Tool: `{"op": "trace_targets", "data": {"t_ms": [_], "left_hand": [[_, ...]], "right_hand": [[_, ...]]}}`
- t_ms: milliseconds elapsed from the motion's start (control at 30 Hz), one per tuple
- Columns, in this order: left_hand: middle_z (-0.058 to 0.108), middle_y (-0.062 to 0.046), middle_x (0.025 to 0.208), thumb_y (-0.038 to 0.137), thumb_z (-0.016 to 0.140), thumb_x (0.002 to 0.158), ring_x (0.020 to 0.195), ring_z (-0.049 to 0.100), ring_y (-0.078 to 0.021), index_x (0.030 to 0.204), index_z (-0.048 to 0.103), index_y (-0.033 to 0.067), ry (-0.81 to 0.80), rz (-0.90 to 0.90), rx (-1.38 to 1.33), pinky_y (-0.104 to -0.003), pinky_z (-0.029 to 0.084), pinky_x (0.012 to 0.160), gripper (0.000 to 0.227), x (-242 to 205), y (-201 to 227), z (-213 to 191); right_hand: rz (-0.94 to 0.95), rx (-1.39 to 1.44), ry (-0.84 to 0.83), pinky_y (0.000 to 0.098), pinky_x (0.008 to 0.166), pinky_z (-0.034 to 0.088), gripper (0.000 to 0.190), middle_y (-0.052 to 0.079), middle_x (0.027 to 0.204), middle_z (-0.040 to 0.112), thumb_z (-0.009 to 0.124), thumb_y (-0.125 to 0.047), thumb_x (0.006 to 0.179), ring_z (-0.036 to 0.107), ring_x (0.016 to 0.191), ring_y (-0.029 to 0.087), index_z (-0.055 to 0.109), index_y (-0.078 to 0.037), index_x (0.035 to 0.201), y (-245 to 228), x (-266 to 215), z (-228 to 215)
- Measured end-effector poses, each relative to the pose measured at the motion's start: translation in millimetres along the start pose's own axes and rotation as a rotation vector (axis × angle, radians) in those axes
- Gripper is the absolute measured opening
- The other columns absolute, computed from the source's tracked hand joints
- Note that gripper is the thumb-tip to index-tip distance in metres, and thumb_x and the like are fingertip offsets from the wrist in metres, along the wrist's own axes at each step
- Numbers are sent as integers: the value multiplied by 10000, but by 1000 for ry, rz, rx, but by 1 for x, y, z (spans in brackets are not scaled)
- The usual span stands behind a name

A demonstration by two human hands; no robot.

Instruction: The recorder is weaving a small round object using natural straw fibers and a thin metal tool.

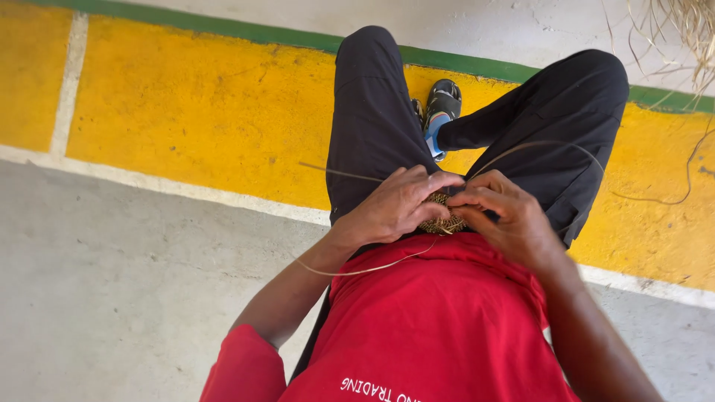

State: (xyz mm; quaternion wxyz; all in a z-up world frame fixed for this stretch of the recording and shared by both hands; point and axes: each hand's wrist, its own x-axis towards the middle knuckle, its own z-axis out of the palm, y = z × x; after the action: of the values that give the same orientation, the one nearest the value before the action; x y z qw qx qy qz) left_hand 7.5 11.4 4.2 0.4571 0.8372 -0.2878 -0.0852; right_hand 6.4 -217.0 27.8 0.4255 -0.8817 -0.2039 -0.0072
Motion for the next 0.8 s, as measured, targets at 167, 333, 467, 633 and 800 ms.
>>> {"op": "trace_targets", "data": {"t_ms": [167,333,467,633,800], "left_hand": [[675,27,970,94,660,1026,953,616,-167,1259,688,210,112,91,-14,-349,443,950,261,-16,-2,6],[608,18,947,52,732,935,908,560,-164,1183,755,230,208,68,-87,-302,487,863,306,-19,13,2],[575,19,896,61,768,925,887,555,-155,1125,795,215,179,-34,-97,-289,506,808,254,-16,10,4],[622,4,940,77,725,960,923,599,-160,1113,777,190,144,-22,-176,-289,509,818,197,-10,10,-1],[715,-11,1034,133,675,1023,966,626,-174,1124,755,155,193,17,-134,-303,513,884,131,-3,-1,-1]], "right_hand": [[216,512,-388,272,839,595,111,38,997,739,689,-73,936,709,925,100,757,-65,1023,32,18,-20],[231,338,-515,272,802,558,178,12,945,769,671,-148,939,691,880,87,742,-76,1086,13,42,-11],[218,259,-716,306,727,539,158,12,847,758,675,-182,950,668,778,120,745,-93,1061,18,49,-6],[214,387,-165,276,736,583,120,13,939,713,623,-143,1038,672,809,100,692,-55,1080,82,80,-28],[339,265,-23,327,591,540,178,63,885,727,603,-214,1085,670,651,175,679,-53,1091,76,78,-34]]}}
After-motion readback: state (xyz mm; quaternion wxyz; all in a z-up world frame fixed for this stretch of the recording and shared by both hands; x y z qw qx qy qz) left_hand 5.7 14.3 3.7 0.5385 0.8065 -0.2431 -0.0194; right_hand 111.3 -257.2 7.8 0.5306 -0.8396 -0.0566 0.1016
